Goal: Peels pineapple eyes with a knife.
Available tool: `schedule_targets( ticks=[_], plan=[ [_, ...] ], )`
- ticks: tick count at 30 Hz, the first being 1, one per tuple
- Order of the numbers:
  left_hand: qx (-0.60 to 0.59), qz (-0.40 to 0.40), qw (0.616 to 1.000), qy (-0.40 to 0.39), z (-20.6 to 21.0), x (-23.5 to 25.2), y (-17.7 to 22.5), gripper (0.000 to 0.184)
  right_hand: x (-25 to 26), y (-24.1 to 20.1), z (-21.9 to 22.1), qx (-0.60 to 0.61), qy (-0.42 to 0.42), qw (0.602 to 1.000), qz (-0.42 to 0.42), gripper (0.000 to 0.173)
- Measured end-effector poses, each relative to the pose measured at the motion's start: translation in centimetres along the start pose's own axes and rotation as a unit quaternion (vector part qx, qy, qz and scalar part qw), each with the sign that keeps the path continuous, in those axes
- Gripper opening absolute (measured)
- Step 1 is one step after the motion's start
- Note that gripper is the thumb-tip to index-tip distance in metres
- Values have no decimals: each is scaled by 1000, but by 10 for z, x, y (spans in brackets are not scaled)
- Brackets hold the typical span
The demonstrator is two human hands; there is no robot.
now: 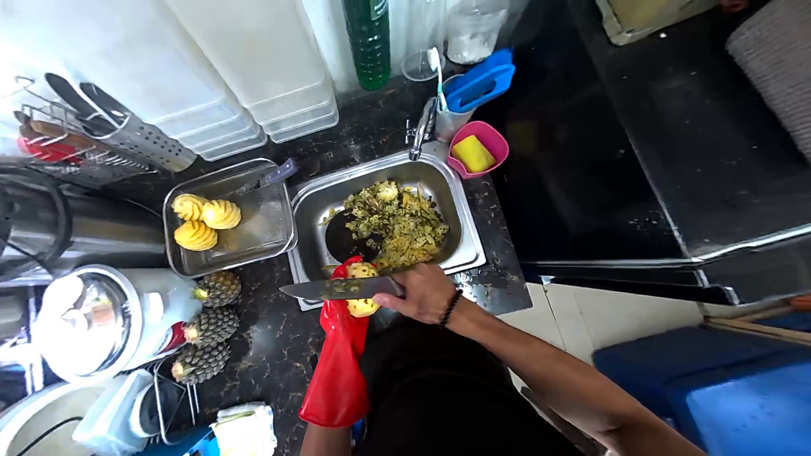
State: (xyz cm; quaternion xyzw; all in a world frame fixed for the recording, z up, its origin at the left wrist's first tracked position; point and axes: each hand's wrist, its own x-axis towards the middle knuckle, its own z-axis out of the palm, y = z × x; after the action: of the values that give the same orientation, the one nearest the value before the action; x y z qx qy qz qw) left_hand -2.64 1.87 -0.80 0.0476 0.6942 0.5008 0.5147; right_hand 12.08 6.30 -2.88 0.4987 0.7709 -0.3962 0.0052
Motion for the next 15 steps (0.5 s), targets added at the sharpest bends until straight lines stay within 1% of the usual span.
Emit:
schedule_targets(
  ticks=[2,3,4,6,7,9,11,13,15],
  plan=[
    [50,83,994,-47,-28,18,-20,42,4,5,3,-16,3,1000,5,93],
    [67,111,989,-72,-40,26,-26,43,6,11,6,-19,9,1000,9,93],
    [57,115,987,-93,-45,31,-28,45,7,18,9,-21,12,1000,20,92],
    [-43,66,989,-125,-44,37,-21,46,8,31,13,-23,12,998,55,89],
    [-100,25,988,-116,-40,39,-17,46,9,37,13,-20,10,997,73,87],
    [-141,-18,983,-113,-36,39,-12,46,9,41,10,-4,-7,995,97,84],
    [-127,-13,986,-109,-37,37,-15,47,4,31,7,15,-6,998,65,86],
    [-92,24,987,-129,-44,33,-24,49,-1,14,7,25,8,1000,14,89],
    [-117,43,982,-140,-42,34,-28,50,-1,7,6,12,9,1000,-3,93]
  ],
)
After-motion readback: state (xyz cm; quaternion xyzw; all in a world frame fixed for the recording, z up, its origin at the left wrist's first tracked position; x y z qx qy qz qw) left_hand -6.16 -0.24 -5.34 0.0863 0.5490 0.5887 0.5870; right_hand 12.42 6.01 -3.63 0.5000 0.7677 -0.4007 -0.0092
